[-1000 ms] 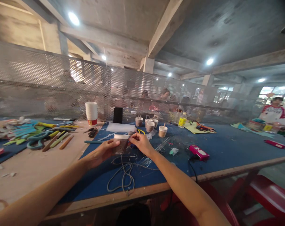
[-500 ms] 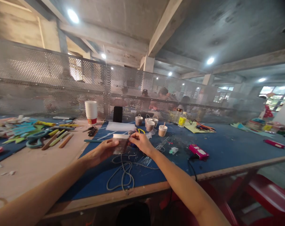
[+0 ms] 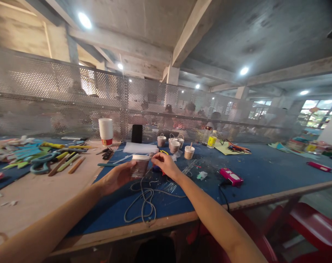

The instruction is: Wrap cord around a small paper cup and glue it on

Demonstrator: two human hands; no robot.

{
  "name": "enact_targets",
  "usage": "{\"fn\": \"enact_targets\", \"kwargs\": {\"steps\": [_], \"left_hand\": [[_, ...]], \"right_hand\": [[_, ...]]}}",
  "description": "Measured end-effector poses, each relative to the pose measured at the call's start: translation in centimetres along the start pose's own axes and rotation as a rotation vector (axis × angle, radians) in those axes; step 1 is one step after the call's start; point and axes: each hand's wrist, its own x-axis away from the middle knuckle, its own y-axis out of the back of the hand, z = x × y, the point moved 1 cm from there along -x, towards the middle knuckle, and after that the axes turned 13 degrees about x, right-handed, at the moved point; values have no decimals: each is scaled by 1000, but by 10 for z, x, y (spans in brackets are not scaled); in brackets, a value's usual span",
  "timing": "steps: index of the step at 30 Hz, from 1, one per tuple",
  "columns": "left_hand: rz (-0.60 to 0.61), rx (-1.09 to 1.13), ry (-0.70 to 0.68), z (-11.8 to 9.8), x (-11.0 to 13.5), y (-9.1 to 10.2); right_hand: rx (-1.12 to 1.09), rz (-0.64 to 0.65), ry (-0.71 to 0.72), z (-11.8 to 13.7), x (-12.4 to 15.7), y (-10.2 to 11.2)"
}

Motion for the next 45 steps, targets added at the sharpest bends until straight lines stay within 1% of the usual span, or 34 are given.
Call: {"fn": "enact_targets", "kwargs": {"steps": [3, 6, 9, 11, 15, 17, 20, 25, 28, 33, 38, 42, 45], "left_hand": [[-16, -15, 25, 1, 0, -1], [-7, -19, 51, 2, 1, 0], [7, -17, 76, 3, 1, 2], [20, -21, 92, 3, 1, 2], [47, -55, 116, 3, 4, -1], [62, -76, 120, 2, 6, -3], [117, -78, 118, 2, 7, -6], [162, -59, 171, 4, 5, -2], [181, -56, 160, 5, 4, 0], [163, -88, 134, 3, 6, -4], [151, -51, 120, 2, 7, -6], [110, -31, 92, 0, 5, -1], [76, -36, 82, -1, 5, 3]], "right_hand": [[108, -83, 94, 1, 0, 4], [242, -159, 173, 4, 1, 6], [311, -187, 193, 8, 3, 8], [302, -179, 192, 11, 4, 8], [187, -124, 156, 14, 5, 4], [107, -67, 120, 15, 5, 1], [-3, 37, 63, 17, 6, -1], [-73, 179, 15, 23, 9, -1], [-87, 199, -11, 24, 10, 0], [-41, 180, 3, 26, 11, 1], [-11, 160, 14, 25, 9, 3], [-26, 74, 22, 17, 4, 6], [62, -6, 29, 9, -1, 14]]}}
